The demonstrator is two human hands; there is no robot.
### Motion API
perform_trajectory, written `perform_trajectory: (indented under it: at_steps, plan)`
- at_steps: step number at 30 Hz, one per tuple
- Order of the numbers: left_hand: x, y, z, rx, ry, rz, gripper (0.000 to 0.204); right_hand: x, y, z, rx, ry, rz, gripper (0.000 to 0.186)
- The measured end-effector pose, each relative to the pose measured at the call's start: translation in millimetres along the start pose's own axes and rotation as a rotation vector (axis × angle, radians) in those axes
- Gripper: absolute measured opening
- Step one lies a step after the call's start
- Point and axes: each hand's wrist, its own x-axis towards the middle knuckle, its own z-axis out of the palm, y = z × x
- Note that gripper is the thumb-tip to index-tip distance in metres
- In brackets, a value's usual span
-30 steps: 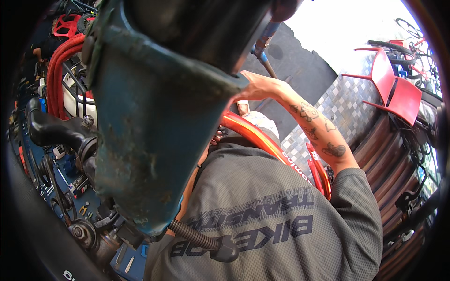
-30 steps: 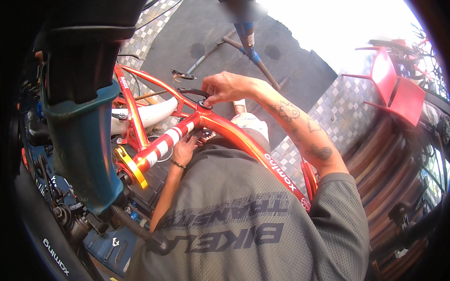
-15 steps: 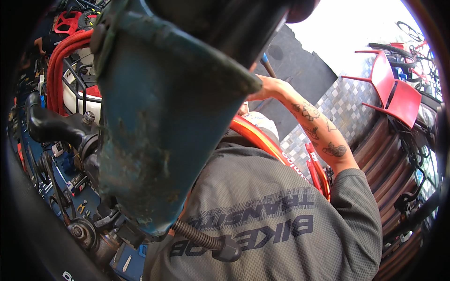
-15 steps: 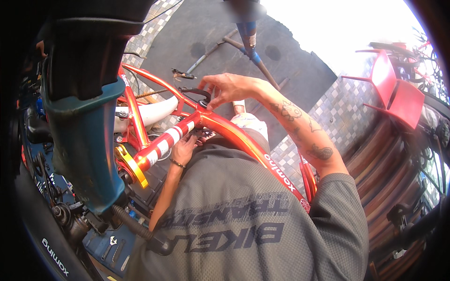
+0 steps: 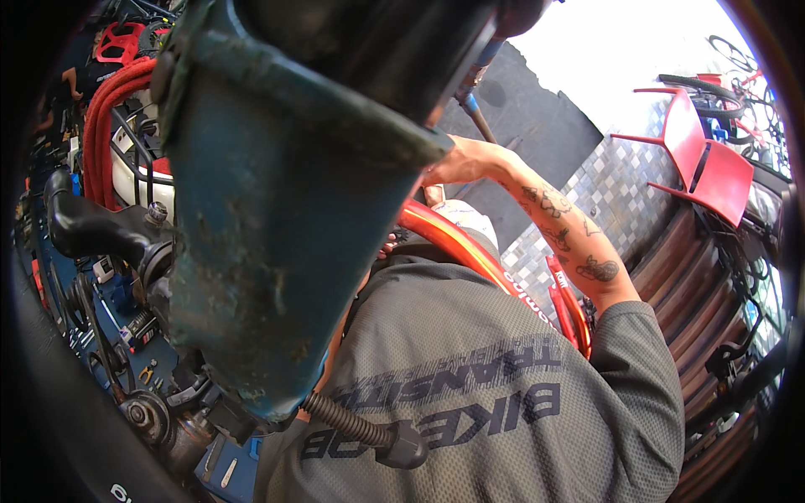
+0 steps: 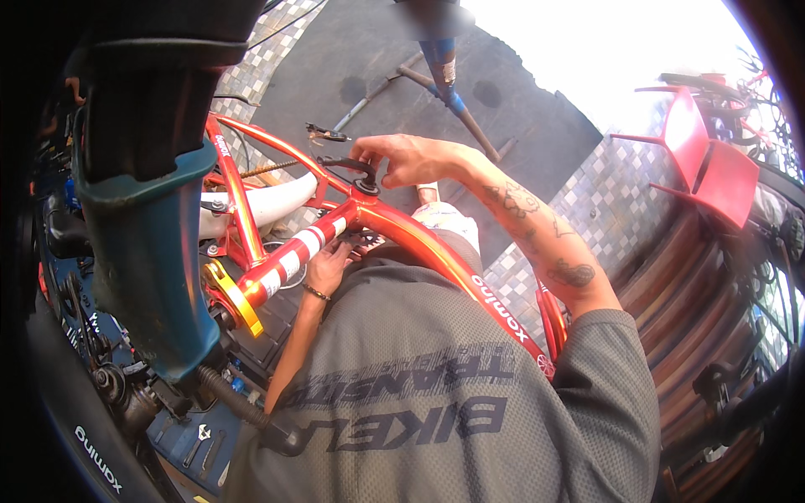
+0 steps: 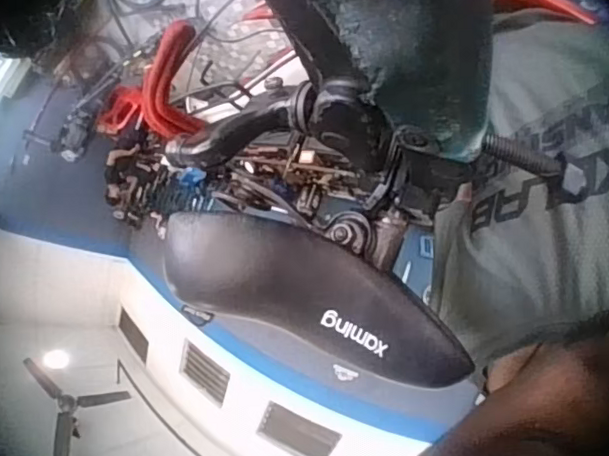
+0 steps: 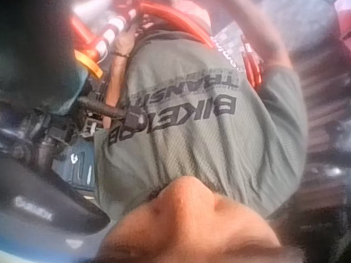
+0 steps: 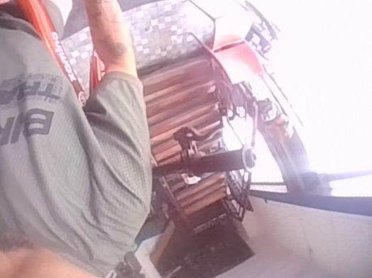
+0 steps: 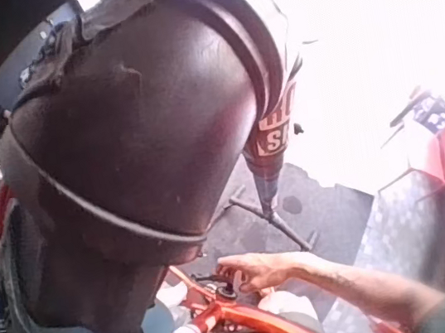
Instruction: The person applies grease to a bicycle headset bearing and installs it into the frame. They then use a red cloth to wipe the bearing and a screwdriver to adjust the headset. Finally, they use a wrench to tighten the headset locknut on the bicycle frame.
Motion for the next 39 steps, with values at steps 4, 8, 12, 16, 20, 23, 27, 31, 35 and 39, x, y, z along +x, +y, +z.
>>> perform_trajectory:
  at_steps: [4,8,12,16,20,23,27,31,35,39]
  plan:
    - [-4.6,21.7,8.9,-0.071,0.007,0.017,0.026,3.8,2.0,-1.6,-0.262,-0.116,0.115,0.045]
    - [-8.5,32.2,13.7,-0.15,0.008,0.026,0.026,4.9,-0.9,-1.0,-0.246,-0.112,0.031,0.046]
    - [-9.5,28.2,12.8,-0.112,0.003,0.099,0.027,0.2,-8.9,-1.8,-0.215,0.035,0.068,0.044]
    - [-8.4,25.1,12.6,-0.171,-0.006,0.099,0.027,12.7,-8.1,-0.8,-0.382,-0.205,0.334,0.05]
    - [-6.7,27.3,12.2,-0.133,-0.002,0.113,0.027,6.2,0.7,6.4,-0.007,0.078,0.013,0.042]
    - [-4.3,26.8,12.0,-0.135,-0.003,0.115,0.024,6.2,6.5,3.4,-0.196,-0.069,0.205,0.041]
    - [-2.8,21.7,12.5,-0.159,0.001,0.181,0.021,7.5,7.5,3.9,-0.149,-0.084,0.097,0.044]
    - [-3.4,19.0,12.2,-0.148,-0.005,0.176,0.022,6.5,6.2,4.5,-0.086,0.017,0.131,0.034]
    - [-3.9,21.5,12.1,-0.132,0.005,0.141,0.022,9.8,5.8,0.8,-0.237,-0.134,0.238,0.039]
    - [-5.2,23.7,12.3,-0.184,0.008,0.119,0.023,6.9,3.6,2.1,-0.077,0.022,0.027,0.035]
